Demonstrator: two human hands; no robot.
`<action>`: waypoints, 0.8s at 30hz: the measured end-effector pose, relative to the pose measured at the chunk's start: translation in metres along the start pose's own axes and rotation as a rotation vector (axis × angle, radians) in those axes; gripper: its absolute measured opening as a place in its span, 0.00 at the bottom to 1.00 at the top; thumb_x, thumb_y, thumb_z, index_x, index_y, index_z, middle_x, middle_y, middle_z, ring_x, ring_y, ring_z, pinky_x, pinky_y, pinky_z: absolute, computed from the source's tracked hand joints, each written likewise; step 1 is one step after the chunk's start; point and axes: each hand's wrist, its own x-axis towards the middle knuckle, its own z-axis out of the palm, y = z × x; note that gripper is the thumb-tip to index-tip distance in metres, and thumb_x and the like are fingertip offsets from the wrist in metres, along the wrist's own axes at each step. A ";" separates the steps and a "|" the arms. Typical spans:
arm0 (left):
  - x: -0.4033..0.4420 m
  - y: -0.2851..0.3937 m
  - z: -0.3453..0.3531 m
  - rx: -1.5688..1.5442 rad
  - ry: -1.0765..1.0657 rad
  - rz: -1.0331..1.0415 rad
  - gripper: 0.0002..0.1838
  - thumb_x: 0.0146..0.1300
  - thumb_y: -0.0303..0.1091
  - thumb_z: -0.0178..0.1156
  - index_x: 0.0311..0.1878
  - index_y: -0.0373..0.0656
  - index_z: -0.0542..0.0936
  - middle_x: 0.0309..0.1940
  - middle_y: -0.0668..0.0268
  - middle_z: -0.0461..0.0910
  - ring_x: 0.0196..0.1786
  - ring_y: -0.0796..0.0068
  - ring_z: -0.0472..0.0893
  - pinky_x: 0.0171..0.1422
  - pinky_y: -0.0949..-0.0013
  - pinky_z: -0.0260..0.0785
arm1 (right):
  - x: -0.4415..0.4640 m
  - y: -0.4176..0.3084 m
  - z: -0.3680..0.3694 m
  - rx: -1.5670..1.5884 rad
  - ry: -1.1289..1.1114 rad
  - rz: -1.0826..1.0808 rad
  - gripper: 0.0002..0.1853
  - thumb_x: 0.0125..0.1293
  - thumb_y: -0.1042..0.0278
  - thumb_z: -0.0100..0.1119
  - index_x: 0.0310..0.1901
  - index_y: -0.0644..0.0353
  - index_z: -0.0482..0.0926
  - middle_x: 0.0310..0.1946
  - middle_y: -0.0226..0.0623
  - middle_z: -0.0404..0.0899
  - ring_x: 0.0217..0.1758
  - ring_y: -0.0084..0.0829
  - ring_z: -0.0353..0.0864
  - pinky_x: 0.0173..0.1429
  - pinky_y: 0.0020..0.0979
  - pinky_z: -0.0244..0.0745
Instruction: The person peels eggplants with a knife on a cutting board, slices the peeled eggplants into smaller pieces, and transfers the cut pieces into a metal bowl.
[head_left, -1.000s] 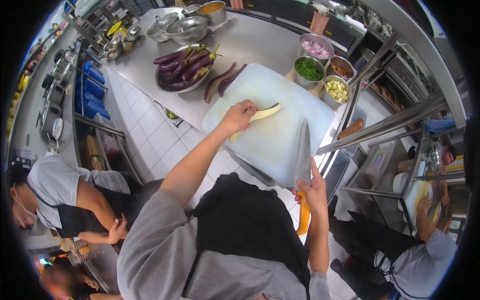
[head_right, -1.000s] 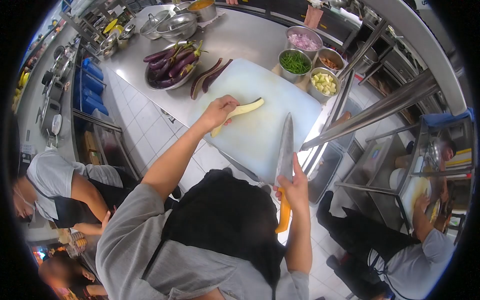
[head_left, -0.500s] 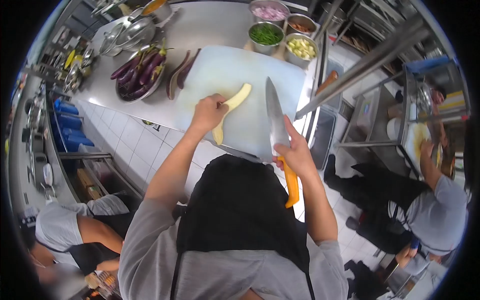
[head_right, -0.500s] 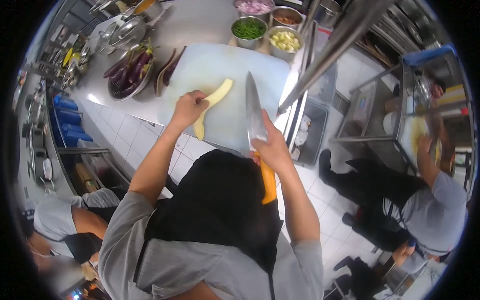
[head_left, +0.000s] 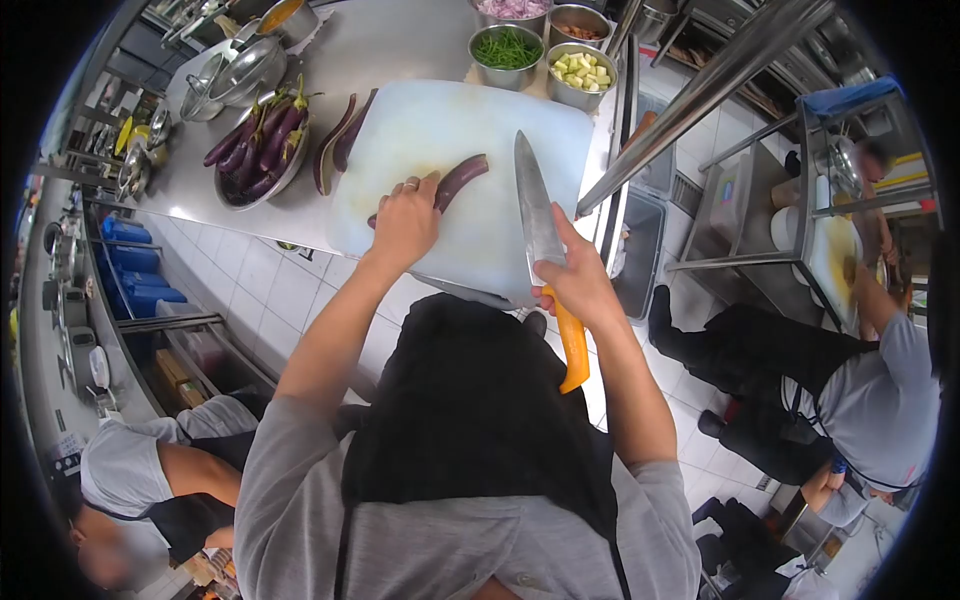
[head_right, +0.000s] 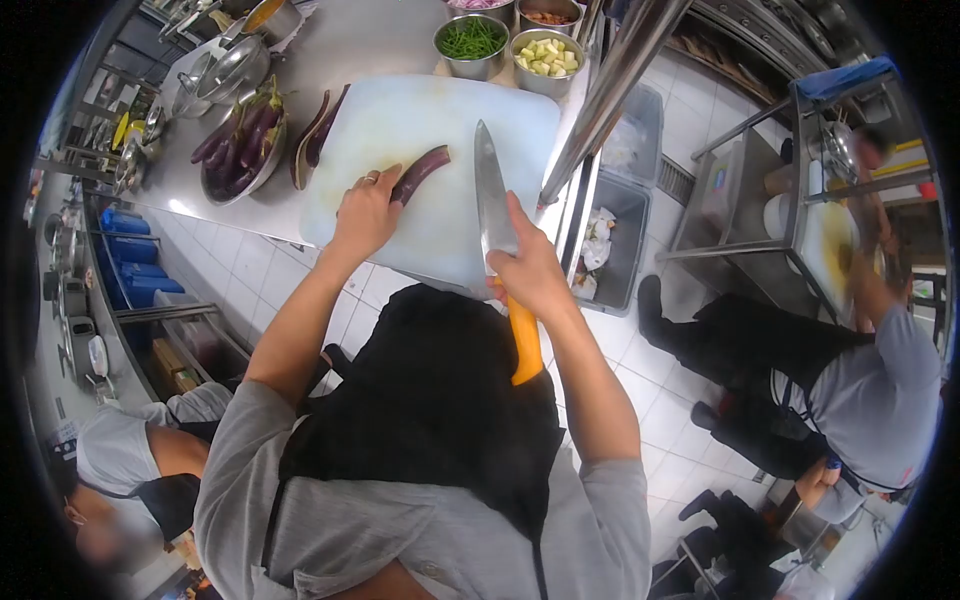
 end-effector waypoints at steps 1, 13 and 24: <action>0.004 -0.002 -0.001 -0.055 -0.011 0.002 0.31 0.60 0.28 0.68 0.69 0.39 0.76 0.49 0.46 0.84 0.52 0.43 0.85 0.58 0.47 0.78 | 0.001 -0.001 0.001 0.006 -0.007 -0.001 0.47 0.66 0.80 0.55 0.86 0.54 0.50 0.43 0.50 0.85 0.28 0.32 0.87 0.27 0.32 0.80; 0.050 0.015 0.022 0.021 -0.021 -0.007 0.23 0.58 0.31 0.67 0.56 0.32 0.78 0.50 0.42 0.82 0.52 0.37 0.83 0.61 0.45 0.76 | 0.010 -0.003 0.000 0.145 -0.048 0.072 0.46 0.69 0.80 0.57 0.86 0.54 0.49 0.41 0.44 0.82 0.29 0.32 0.85 0.27 0.33 0.79; 0.061 0.015 -0.005 -0.419 -0.066 -0.035 0.18 0.65 0.28 0.69 0.58 0.41 0.82 0.48 0.52 0.83 0.49 0.55 0.85 0.57 0.58 0.77 | 0.006 -0.007 -0.007 0.196 -0.105 0.076 0.47 0.68 0.82 0.58 0.86 0.49 0.50 0.42 0.43 0.82 0.28 0.30 0.85 0.27 0.31 0.77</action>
